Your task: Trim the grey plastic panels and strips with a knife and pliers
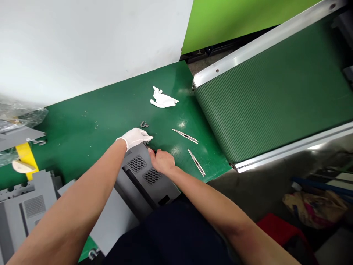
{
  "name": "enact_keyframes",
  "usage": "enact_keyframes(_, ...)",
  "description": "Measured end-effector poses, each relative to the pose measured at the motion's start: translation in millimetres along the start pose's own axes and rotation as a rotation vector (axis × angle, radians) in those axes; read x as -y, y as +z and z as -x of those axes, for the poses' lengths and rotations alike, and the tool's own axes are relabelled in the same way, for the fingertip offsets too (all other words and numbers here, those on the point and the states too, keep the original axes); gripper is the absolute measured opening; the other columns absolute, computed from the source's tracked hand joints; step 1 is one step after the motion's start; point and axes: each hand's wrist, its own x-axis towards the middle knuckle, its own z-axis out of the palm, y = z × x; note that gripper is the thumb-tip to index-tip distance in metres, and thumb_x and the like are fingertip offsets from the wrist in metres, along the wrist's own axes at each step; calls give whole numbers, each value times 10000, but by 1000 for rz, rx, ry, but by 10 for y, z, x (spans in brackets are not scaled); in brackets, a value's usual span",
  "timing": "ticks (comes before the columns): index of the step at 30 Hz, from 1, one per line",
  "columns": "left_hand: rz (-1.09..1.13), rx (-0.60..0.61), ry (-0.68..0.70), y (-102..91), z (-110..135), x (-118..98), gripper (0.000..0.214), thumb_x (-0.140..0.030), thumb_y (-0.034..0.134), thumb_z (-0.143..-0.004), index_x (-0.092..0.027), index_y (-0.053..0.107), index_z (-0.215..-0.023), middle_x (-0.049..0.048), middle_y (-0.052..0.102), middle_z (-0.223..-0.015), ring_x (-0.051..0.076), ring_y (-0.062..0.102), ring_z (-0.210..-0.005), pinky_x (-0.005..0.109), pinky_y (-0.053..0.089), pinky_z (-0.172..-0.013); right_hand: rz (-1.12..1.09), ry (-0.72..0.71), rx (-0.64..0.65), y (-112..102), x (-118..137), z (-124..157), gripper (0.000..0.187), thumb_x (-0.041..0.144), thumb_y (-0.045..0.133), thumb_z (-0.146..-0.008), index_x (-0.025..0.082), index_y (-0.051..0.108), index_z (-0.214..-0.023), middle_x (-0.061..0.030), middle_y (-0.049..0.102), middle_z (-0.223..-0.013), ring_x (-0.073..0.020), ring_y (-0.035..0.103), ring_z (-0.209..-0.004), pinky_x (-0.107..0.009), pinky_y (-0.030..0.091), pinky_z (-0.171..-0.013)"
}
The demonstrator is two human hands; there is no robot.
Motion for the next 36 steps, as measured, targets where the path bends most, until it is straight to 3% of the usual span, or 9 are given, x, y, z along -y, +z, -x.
enact_keyframes(17,-102,-22,-139,98,-197,86,407,-625,641,-744,-227,709,-687,34,692,-717,218,584,-693,340,416,-644,-31,28,70,9,-36,-47,842,715,170,-1029,85,716,-1149,-270,750,-1155,-407,715,-1114,-533,538,-963)
enact_keyframes(28,-34,-30,-33,78,-128,91,419,-601,623,-793,-209,763,-751,27,718,-754,201,578,-720,318,437,-678,-20,-25,33,42,5,-117,816,710,155,-1035,104,684,-1170,-249,749,-1145,-392,716,-1112,-519,530,-971)
enact_keyframes(36,18,-23,-16,51,-63,65,418,-614,636,-771,-214,757,-758,3,632,-674,179,479,-661,321,406,-656,12,-57,1,40,46,-191,856,728,104,-1027,114,689,-1148,-250,756,-1134,-364,721,-1092,-505,528,-972)
